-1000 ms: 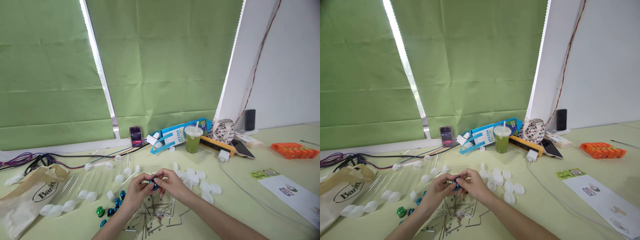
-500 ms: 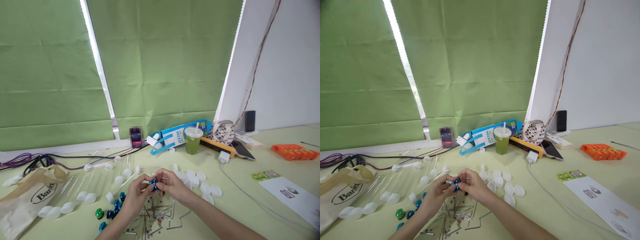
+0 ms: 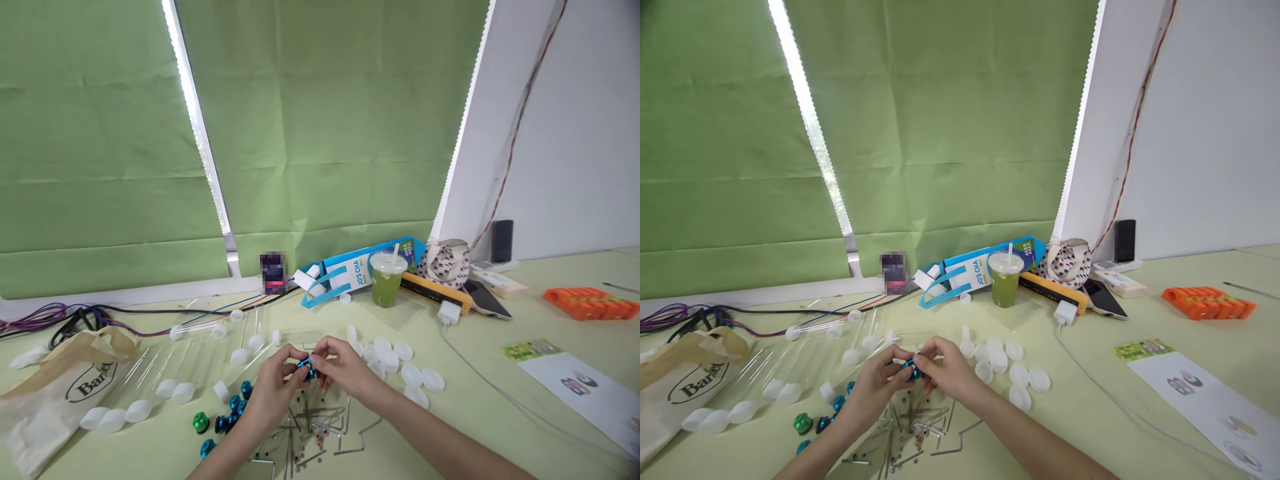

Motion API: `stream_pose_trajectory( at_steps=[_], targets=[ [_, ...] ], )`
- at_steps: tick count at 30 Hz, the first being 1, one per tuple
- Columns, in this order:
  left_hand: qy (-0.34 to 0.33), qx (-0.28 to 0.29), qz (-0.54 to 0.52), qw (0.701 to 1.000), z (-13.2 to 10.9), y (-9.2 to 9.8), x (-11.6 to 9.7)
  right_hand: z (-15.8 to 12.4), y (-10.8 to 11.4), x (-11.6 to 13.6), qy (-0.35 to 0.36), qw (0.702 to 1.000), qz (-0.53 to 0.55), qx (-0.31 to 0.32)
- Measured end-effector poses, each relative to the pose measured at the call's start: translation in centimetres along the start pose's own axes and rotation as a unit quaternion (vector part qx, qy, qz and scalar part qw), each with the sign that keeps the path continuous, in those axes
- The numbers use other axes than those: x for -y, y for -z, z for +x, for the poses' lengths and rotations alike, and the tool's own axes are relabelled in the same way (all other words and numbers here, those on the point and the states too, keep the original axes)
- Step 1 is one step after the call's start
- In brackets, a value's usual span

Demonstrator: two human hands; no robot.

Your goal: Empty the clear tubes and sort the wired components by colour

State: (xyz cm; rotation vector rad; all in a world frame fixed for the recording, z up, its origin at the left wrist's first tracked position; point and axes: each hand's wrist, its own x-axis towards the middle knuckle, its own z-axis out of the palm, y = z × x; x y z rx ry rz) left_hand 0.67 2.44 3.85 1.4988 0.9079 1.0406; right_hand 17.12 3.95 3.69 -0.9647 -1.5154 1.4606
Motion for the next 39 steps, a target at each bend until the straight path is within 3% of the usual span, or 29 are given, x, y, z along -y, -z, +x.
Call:
stream_pose_trajectory(
  at_steps=[5,9,14,18,23,28,39],
  targets=[
    [0.001,0.000,0.003,1.000,0.03,0.08,0.06,0.02,0.07,0.01,0.037,0.999,-0.016,0.021],
    [0.002,0.007,-0.006,1.000,0.17,0.05,0.14,-0.05,0.18,-0.03,0.024,0.999,-0.019,0.016],
    [0.001,-0.002,0.003,1.000,0.01,-0.03,0.09,-0.19,0.12,0.38,0.074,0.996,-0.042,0.018],
    [-0.003,0.007,-0.004,1.000,-0.11,-0.20,-0.04,-0.15,-0.16,0.31,0.027,0.999,-0.028,0.020],
    [-0.014,-0.007,0.008,1.000,-0.10,-0.32,-0.20,-0.09,-0.10,0.31,0.071,0.997,-0.027,0.019],
    [-0.012,0.005,0.008,1.000,-0.16,-0.34,-0.36,-0.03,-0.02,0.16,0.003,1.000,-0.007,0.025],
    [-0.033,0.004,0.020,0.999,-0.06,-0.22,-0.25,-0.15,-0.25,-0.16,0.027,0.998,0.030,0.038]
  ],
)
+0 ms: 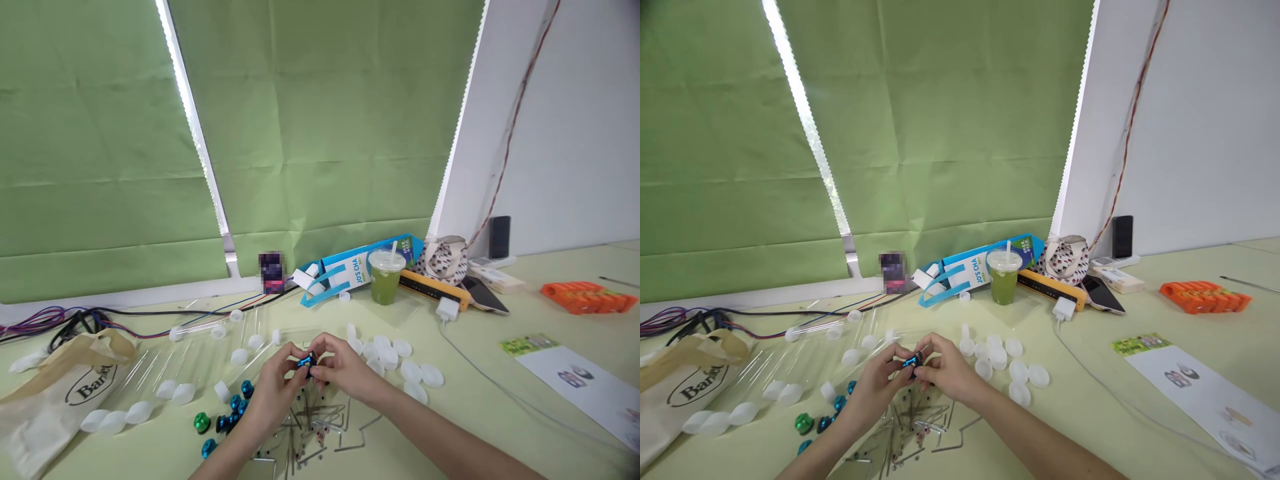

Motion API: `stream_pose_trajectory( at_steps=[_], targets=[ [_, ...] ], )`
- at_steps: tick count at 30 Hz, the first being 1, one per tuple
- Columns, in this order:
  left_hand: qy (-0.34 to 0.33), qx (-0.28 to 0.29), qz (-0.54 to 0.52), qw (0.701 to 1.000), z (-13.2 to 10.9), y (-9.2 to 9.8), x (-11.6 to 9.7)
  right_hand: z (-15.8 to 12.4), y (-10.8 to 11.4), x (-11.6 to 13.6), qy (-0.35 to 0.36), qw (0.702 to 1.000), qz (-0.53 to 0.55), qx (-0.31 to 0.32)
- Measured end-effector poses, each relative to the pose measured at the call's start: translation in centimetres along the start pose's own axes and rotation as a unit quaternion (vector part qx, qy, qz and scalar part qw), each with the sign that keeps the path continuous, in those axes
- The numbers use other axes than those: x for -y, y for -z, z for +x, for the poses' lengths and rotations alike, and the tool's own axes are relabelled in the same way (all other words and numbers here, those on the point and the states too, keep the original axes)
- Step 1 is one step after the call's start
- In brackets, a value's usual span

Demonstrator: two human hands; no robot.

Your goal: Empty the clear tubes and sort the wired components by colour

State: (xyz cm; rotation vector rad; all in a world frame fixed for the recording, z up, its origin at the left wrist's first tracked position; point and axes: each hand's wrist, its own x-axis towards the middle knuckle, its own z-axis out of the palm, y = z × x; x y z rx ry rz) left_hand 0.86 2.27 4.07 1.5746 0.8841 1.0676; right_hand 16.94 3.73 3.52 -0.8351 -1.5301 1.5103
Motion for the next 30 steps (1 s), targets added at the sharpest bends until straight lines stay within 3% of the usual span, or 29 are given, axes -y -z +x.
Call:
stream_pose_trajectory(
  at_steps=[8,20,26,30],
  targets=[
    [0.023,0.050,-0.036,0.998,-0.3,-0.2,-0.9,0.0,-0.1,0.6,-0.024,0.999,0.012,-0.022],
    [0.052,0.014,-0.066,0.996,0.3,0.0,0.2,0.1,0.5,0.0,-0.012,1.000,-0.015,0.007],
    [0.046,-0.010,-0.040,0.998,0.3,0.2,0.4,0.2,0.3,0.0,-0.032,0.999,-0.021,-0.031],
    [0.047,-0.004,-0.036,0.998,0.3,0.3,0.4,0.0,0.3,0.4,0.011,0.999,-0.031,-0.025]
  ],
)
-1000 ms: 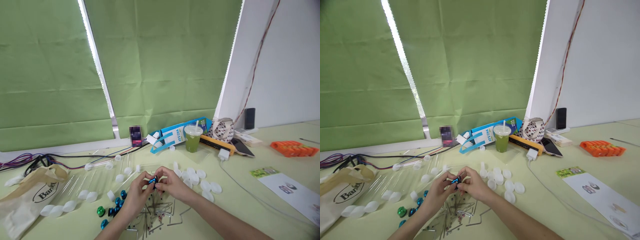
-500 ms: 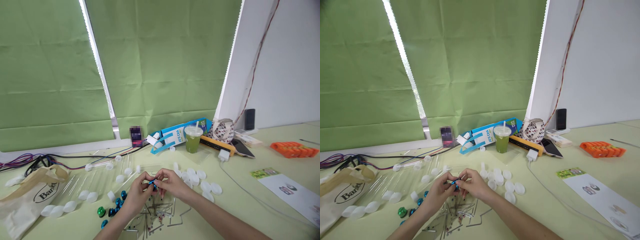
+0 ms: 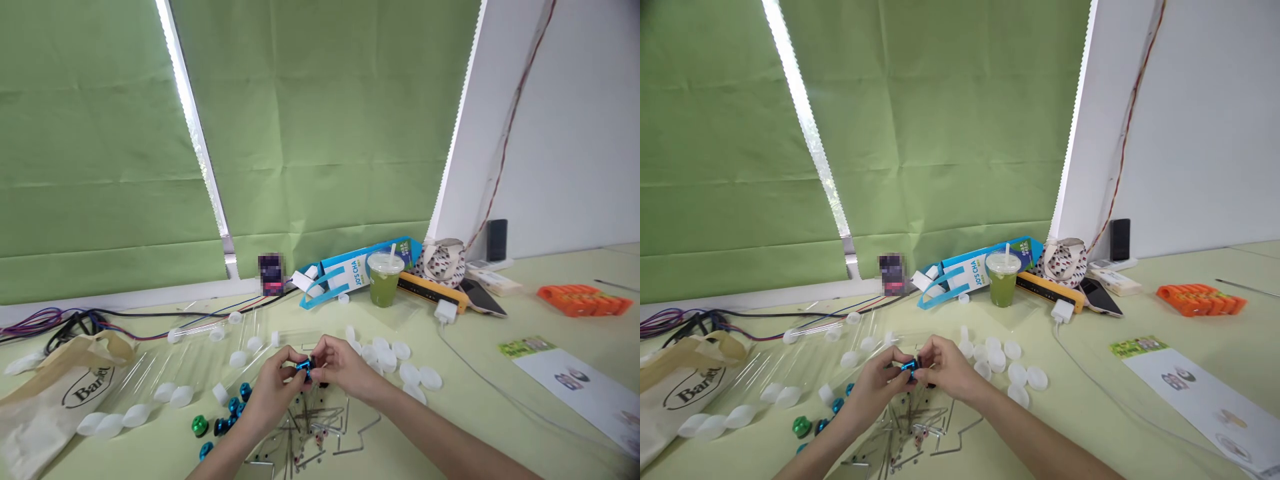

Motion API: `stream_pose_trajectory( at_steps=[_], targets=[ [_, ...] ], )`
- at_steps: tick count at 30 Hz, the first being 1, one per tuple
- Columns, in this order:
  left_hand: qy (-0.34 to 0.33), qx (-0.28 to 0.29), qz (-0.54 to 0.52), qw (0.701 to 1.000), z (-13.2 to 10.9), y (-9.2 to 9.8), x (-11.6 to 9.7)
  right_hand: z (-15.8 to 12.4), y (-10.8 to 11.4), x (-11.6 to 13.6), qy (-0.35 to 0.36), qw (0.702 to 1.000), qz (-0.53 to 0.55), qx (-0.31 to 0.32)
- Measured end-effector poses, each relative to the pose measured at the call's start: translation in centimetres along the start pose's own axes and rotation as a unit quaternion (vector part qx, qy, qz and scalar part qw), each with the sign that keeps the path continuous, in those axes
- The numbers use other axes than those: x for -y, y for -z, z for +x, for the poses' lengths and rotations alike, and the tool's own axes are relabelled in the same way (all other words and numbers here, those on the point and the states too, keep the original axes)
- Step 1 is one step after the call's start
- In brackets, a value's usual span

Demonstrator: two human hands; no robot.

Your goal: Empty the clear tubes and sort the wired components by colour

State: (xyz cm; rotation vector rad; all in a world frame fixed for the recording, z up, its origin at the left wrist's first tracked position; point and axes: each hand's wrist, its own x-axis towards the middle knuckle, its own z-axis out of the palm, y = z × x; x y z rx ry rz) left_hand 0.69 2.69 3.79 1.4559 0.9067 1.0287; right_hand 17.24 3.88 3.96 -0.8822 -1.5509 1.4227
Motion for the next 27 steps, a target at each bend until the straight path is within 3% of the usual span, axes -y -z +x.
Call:
stream_pose_trajectory(
  at_steps=[6,11,16,20,24,27],
  targets=[
    [-0.012,0.003,0.016,1.000,-0.21,0.02,0.36,0.07,0.17,0.04,-0.042,0.999,0.001,-0.016],
    [-0.017,-0.002,0.021,1.000,-0.18,-0.07,0.18,0.17,0.22,-0.16,0.023,1.000,-0.006,-0.016],
    [-0.018,-0.009,0.016,1.000,-0.16,-0.06,-0.26,0.23,0.12,-0.45,-0.034,0.999,-0.009,-0.014],
    [-0.020,-0.003,0.021,1.000,-0.28,-0.02,-0.45,0.16,0.26,-0.33,0.012,1.000,-0.001,0.001],
    [-0.025,0.008,0.027,0.999,-0.32,-0.01,-0.38,0.18,0.23,-0.22,-0.024,1.000,-0.003,-0.007],
    [-0.025,0.008,0.028,0.999,-0.25,0.01,-0.31,0.19,0.19,-0.17,0.021,1.000,-0.010,0.003]
  ],
)
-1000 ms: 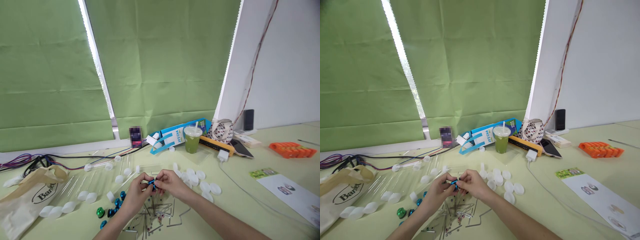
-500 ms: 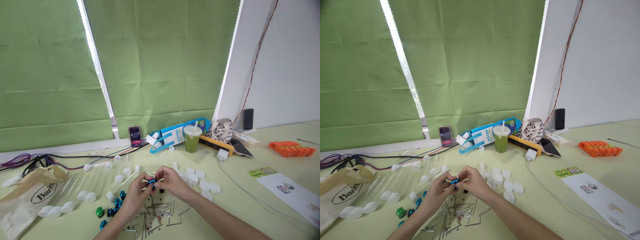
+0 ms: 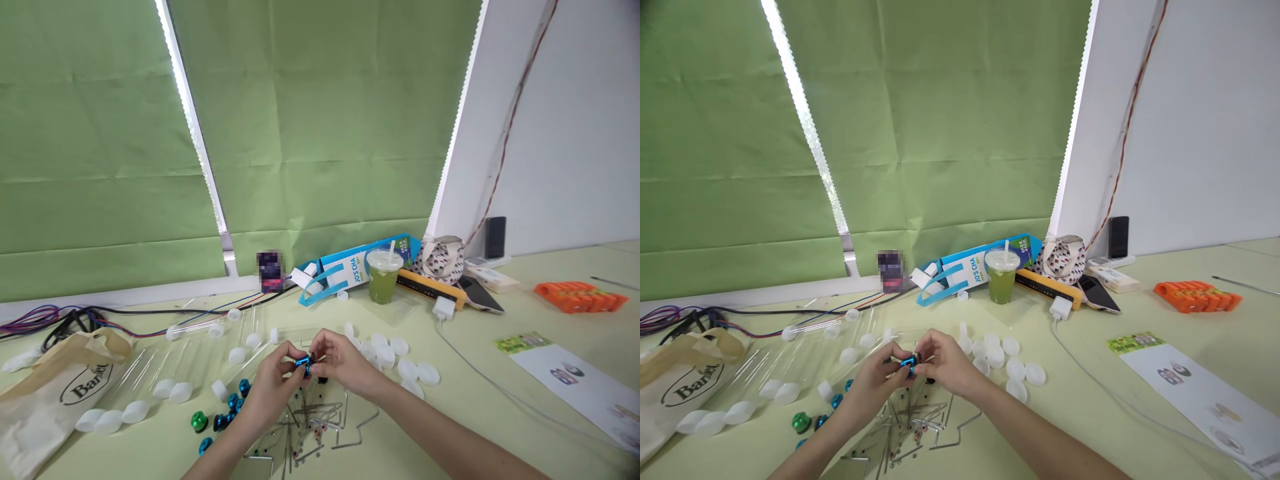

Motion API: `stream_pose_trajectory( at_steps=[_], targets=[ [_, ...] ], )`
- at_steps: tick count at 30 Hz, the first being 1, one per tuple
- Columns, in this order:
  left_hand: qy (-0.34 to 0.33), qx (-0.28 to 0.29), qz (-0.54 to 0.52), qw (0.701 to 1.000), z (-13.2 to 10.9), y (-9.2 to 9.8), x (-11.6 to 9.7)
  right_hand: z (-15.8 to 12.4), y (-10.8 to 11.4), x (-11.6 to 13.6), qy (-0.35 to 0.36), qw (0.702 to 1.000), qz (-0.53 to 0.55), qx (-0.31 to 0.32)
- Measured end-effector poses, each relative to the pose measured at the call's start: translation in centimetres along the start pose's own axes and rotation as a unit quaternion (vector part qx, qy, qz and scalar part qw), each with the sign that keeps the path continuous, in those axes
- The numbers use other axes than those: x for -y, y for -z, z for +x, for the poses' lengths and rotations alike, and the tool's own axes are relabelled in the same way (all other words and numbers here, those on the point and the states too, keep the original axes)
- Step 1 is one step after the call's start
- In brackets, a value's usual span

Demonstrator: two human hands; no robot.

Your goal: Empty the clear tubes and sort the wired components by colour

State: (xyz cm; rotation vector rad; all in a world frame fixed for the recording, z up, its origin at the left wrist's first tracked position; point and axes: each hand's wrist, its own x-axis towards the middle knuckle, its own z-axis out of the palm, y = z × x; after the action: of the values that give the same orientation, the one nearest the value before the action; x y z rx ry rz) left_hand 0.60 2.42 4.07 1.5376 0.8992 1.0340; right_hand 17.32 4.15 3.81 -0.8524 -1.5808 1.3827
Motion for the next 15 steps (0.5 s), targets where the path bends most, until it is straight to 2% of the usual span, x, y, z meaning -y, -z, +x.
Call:
stream_pose_trajectory(
  at_steps=[2,6,10,15],
  targets=[
    [0.003,-0.002,-0.004,1.000,0.06,0.02,-0.01,0.00,-0.01,0.01,0.010,1.000,-0.004,-0.004],
    [0.005,-0.002,-0.003,1.000,0.12,0.10,0.00,-0.04,0.01,0.06,-0.030,0.999,-0.012,-0.002],
    [-0.001,-0.001,0.004,1.000,0.07,0.09,0.15,-0.05,0.09,0.26,0.012,1.000,-0.017,0.010],
    [0.008,0.003,0.005,1.000,0.15,0.07,0.56,0.11,0.18,0.02,-0.022,1.000,-0.014,0.009]
  ],
)
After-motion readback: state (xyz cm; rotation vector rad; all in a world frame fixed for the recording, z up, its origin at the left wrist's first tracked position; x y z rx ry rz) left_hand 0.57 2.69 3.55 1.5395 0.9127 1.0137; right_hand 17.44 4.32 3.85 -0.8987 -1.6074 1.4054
